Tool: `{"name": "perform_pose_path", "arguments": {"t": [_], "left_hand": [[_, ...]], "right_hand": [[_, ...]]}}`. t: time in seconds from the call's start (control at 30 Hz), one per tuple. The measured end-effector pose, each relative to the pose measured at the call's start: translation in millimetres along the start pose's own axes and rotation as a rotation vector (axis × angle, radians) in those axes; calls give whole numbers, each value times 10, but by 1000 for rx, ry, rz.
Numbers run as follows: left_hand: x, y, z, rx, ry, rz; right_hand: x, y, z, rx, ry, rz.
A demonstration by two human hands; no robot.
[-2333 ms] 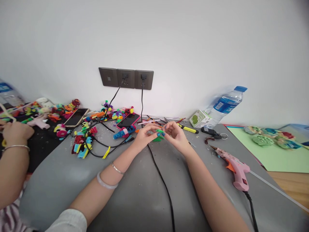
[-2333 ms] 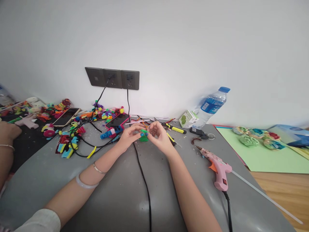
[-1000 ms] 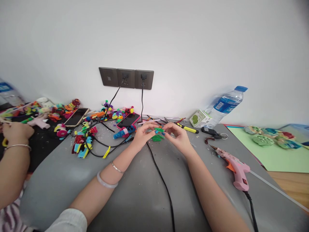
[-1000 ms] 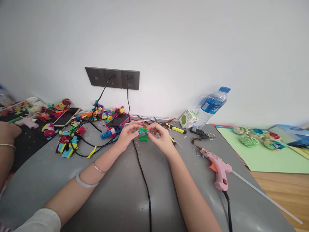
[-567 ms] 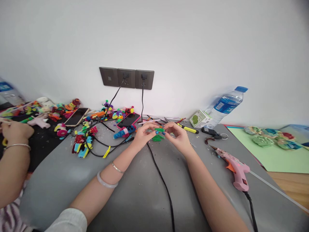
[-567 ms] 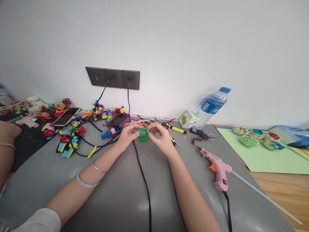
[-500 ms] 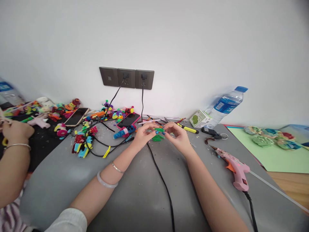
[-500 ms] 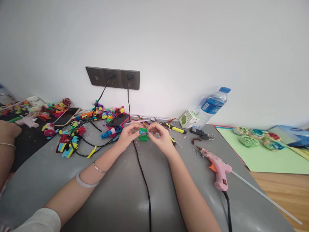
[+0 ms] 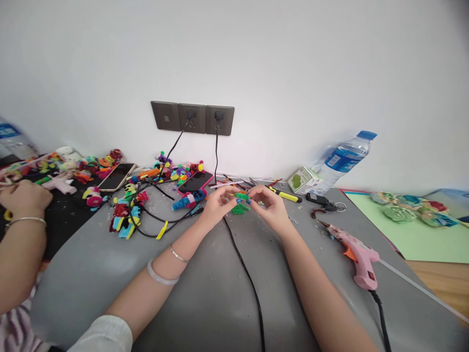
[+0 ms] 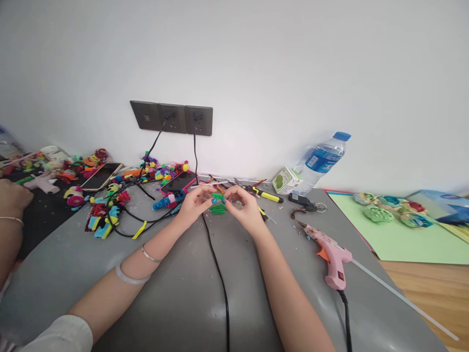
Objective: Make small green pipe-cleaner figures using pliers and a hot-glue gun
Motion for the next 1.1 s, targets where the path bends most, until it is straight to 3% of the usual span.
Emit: {"name": "perform_pose_path", "arguments": {"t": [0.6, 1.1], "left_hand": [[-29, -3, -21, 10, 13, -57], [-29, 1, 0, 2, -12, -197]], "right_hand": [[-19, 5, -9, 14, 28, 104], [-20, -119, -18, -164, 36, 255]]}}
Point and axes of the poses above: each hand's wrist, its own z-axis away from the middle knuckle, its own x-axis out of the palm, y = z × x, the point moved 6 cm from there along -z, towards the middle knuckle, and after that the axes turned 1 degree about y, right-handed, at the moved point
